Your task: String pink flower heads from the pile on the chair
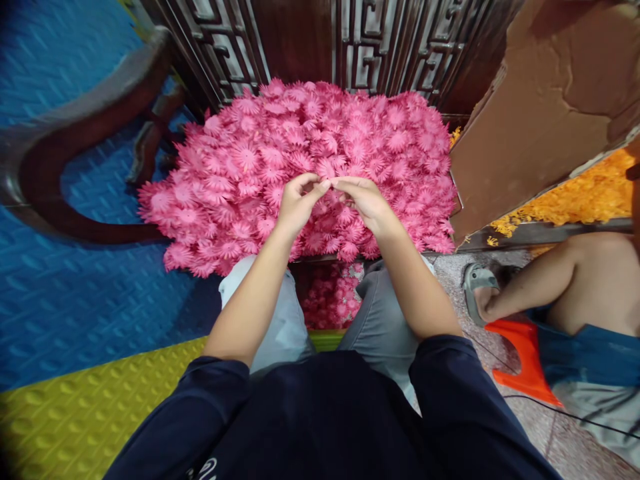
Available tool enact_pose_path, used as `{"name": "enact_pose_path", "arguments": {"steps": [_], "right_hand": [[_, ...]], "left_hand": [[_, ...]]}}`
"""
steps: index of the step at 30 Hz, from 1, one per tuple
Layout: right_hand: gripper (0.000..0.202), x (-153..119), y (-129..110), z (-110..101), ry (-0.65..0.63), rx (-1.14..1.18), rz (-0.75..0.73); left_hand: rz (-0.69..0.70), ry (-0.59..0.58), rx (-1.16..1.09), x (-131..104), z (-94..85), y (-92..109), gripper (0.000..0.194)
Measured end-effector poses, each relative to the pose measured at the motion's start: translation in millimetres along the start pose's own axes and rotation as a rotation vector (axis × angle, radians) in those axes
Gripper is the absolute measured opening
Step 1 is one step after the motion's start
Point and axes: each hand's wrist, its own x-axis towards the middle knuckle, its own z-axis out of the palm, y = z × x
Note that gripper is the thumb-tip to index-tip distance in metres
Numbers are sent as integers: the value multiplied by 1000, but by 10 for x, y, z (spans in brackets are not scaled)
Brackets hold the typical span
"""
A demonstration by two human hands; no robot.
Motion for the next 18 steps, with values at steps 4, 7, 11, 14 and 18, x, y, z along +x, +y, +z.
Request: {"name": "enact_pose_path", "arguments": {"steps": [4,7,11,14,18], "right_hand": [[23,16,18,4,7,-6,1],[25,25,39,1,-8,1,-5],[26,16,47,-3,-16,20,-14],[28,3,37,-8,-20,22,-21],[31,-7,30,-14,-35,39,-15]], "left_hand": [[19,67,-1,7,3,-20,12],[8,60,-35,8,6,-10,12],[-67,0,-128,2,8,21,9],[-131,-60,-200,6,-8,36,10],[-182,-120,-257,12,-41,46,17]]}}
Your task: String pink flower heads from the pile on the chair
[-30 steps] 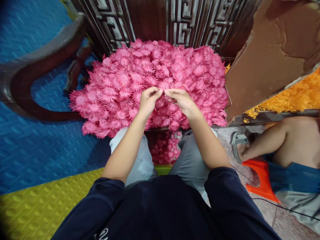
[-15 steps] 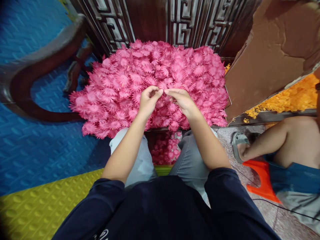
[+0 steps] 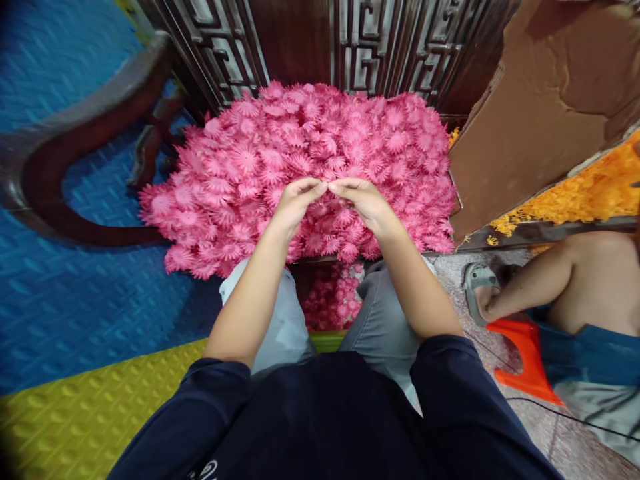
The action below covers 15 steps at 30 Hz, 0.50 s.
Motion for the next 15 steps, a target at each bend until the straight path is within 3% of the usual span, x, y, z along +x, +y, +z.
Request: {"name": "enact_pose_path", "arguments": {"steps": [10,15], "right_hand": [[29,-6,-31,1,-36,85,20],[33,14,-19,2,11,81,33]], "left_hand": [[6,20,23,3,-13,9,14],[-47,123,81,35,-1,-45,8]]}}
